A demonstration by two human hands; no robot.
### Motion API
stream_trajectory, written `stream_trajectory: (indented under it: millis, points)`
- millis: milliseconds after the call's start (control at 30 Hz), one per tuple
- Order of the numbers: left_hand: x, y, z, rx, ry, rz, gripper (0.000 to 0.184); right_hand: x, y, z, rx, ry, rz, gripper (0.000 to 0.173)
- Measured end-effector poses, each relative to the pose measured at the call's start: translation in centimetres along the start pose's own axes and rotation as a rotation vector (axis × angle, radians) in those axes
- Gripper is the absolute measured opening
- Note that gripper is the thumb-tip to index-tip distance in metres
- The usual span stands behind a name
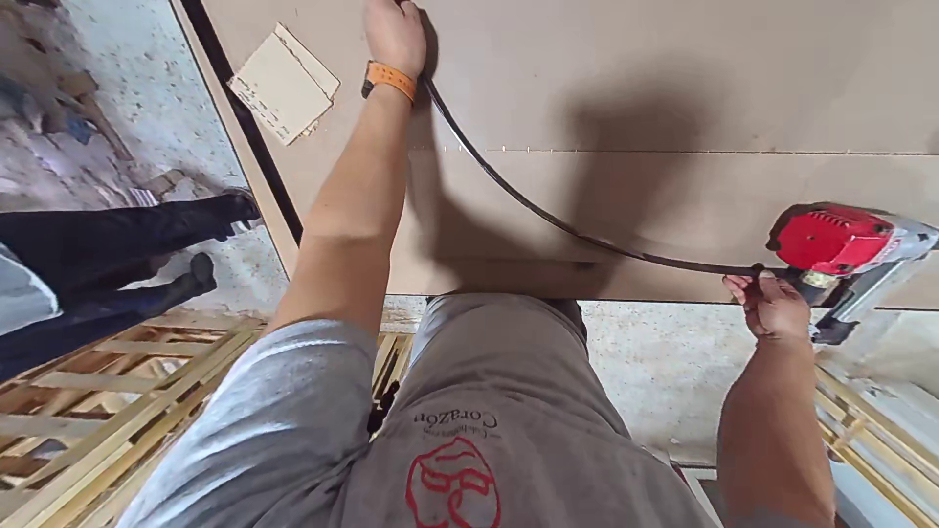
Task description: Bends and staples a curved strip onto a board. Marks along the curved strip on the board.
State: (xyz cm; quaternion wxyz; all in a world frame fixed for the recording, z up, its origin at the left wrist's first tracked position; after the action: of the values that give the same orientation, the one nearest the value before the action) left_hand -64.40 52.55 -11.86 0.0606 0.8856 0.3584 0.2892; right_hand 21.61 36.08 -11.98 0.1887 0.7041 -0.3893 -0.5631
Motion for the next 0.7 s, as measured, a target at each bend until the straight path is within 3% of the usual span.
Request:
stream_trajectory:
  millis: [567, 700]
  points:
    - [0.4, 0.6, 0.0, -0.025, -0.117, -0.017, 0.072, -0.5, 2.4, 1.7, 0.331, 0.062, -0.073, 0.045]
    - [0.5, 0.7, 0.1, -0.054, -0.095, -0.014, 0.074, -1.5, 8.7, 4.8, 0.511, 0.395, -0.208, 0.062]
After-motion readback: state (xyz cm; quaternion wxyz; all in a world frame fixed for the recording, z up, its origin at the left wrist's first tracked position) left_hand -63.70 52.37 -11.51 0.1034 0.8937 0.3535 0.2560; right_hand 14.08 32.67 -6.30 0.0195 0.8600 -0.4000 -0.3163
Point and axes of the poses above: each hand's wrist, its own y-axis away from the middle knuckle, its own z-axis out of the palm, x = y × z, the point moved 10 cm from there along -y, towards the middle knuckle, and after that the axes turned 7 degrees about -y, right-handed, at the moved point
